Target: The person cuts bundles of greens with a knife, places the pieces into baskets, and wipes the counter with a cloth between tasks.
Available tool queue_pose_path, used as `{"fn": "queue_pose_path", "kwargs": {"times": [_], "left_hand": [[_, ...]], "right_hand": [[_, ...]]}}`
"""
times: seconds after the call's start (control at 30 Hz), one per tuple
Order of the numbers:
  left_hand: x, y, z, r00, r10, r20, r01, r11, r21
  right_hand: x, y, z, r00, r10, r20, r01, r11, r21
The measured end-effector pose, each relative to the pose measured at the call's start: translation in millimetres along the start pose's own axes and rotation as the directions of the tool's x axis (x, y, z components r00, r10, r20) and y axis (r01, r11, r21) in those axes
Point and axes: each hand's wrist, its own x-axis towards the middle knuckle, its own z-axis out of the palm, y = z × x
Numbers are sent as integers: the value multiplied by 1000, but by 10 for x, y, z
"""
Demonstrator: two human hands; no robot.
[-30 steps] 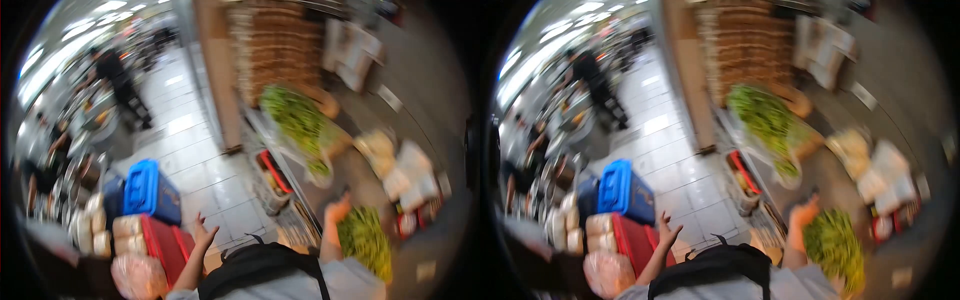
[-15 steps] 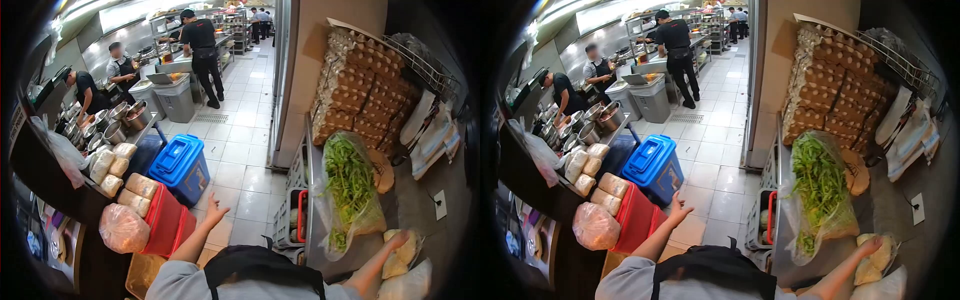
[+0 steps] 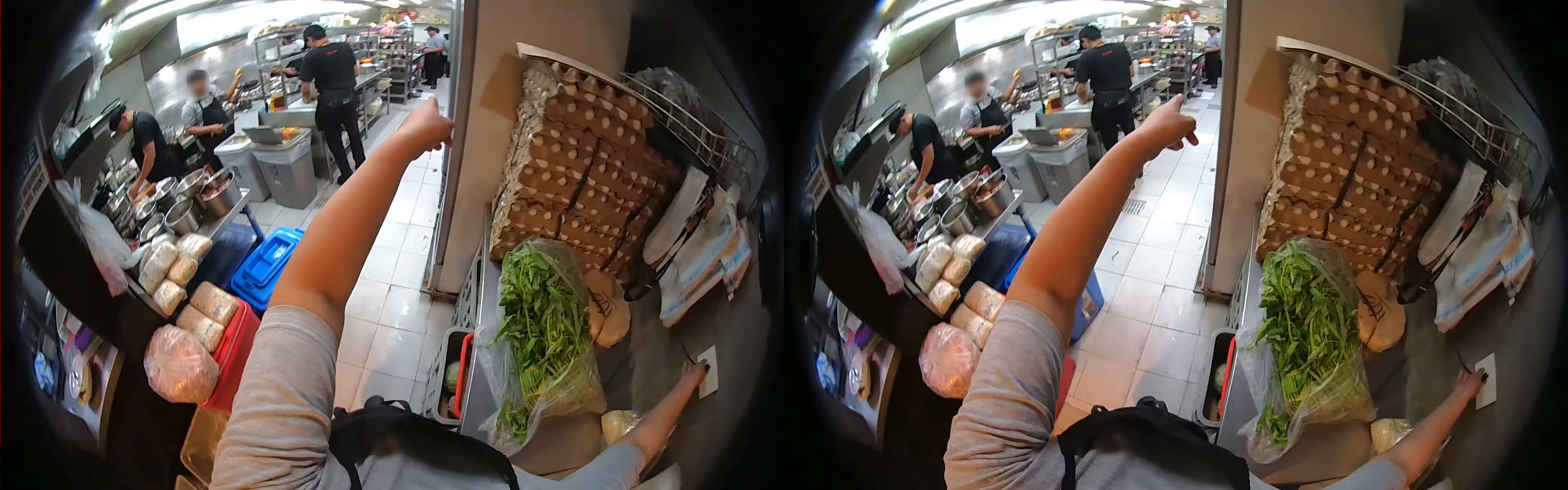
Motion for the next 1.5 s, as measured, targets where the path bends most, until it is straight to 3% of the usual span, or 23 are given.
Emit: {"fn": "queue_pose_path", "kwargs": {"times": [0.13,0.27,0.3,0.4,0.63,0.83,0.93,1.03,1.07,1.13,1.23,1.33,1.43,1.47,1.5], "left_hand": [[264,117,112,994,-31,-101,37,998,56],[549,103,94,995,-72,-68,80,990,117],[445,193,122,988,-61,-139,76,991,108],[579,152,89,983,-84,-164,109,983,148],[611,-186,-123,986,-73,-151,103,975,198],[584,-432,-353,982,-96,-162,124,977,175],[546,-497,-446,983,-86,-160,109,984,142],[604,-487,-477,988,-55,-142,63,996,58],[606,-441,-480,991,-41,-126,40,999,-16],[641,-379,-454,997,0,-82,-3,999,-40],[751,-332,-423,996,-4,-91,-2,998,-65],[730,-323,-617,970,-95,-226,55,983,-177],[821,-507,-932,963,-185,-198,128,955,-268],[873,-588,-967,948,-184,-261,136,973,-189],[852,-589,-993,952,-180,-247,123,965,-230]], "right_hand": [[808,98,-240,992,100,80,-105,993,62],[508,-95,-234,994,58,-96,-67,994,-92],[408,-137,-209,989,47,-144,-59,995,-81],[226,-182,-108,967,28,-253,-41,998,-45],[635,-112,-319,1000,6,30,-9,996,92],[769,-172,-240,986,101,-133,-77,982,172],[710,-25,-383,997,23,-67,-28,997,-67],[-368,-260,-277,949,-180,-259,47,894,-446],[-490,-220,-311,923,-367,-118,258,817,-515],[-752,-95,-408,729,-661,178,633,551,-544],[-2007,-46,-206,737,-636,229,674,666,-321],[-2915,-8,-192,757,-619,209,653,719,-236],[-3219,98,-277,726,-661,189,682,657,-322],[-3329,122,-285,736,-650,189,671,664,-329],[-3439,138,-291,745,-639,191,661,670,-338]]}}
